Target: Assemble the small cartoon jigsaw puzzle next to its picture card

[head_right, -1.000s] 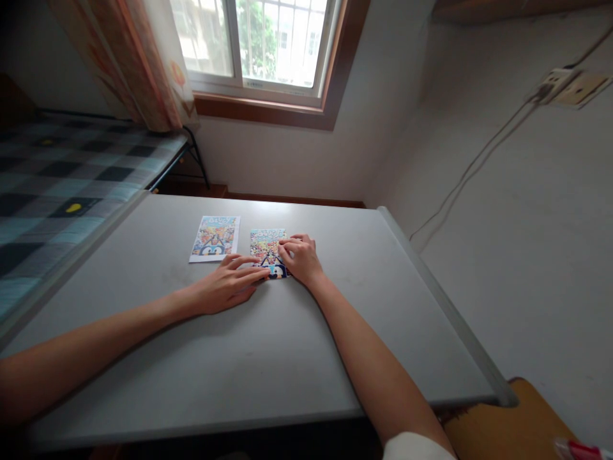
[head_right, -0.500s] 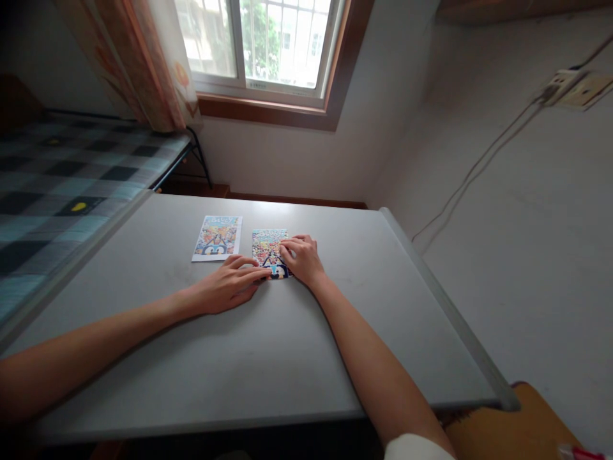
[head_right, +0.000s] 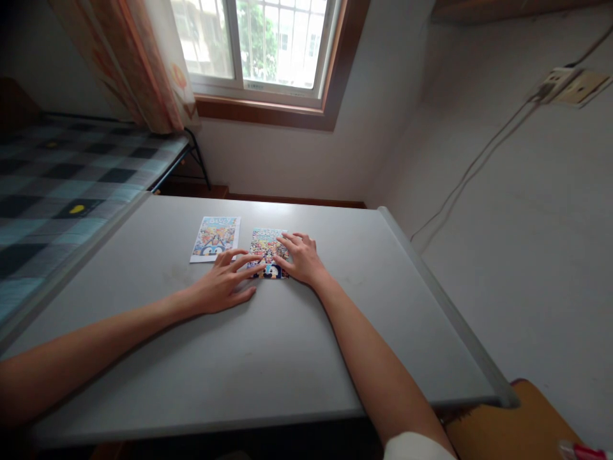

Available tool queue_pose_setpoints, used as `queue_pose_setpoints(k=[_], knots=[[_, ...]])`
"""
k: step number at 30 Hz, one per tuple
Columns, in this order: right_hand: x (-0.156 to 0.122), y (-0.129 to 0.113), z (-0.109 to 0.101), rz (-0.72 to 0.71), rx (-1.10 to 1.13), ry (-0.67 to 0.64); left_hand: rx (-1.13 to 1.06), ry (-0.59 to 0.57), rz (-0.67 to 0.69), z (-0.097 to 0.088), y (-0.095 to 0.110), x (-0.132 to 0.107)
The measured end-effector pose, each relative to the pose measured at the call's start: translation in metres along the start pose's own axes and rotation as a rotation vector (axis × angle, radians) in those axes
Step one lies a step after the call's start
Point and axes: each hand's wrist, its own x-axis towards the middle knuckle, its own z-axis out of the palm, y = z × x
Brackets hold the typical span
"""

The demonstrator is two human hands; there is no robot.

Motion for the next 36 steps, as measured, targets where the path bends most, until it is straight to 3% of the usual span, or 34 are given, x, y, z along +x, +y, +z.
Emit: queue_pose_setpoints(k=[16, 27, 36], knots=[[0.0001, -0.0012, 0.0001, 0.018, -0.008, -0.024, -0.011, 0.078, 0.017, 0.0052, -0.0016, -0.0007], [0.0002, -0.0010, 0.0008, 0.023, -0.015, -0.037, 0.001, -0.001, 0.007, 0.0007, 0.0005, 0.0014], [0.0001, -0.0008, 0.0005, 0.017, -0.014, -0.035, -0.007, 0.083, -0.015, 0.0012, 0.0017, 0.0007]])
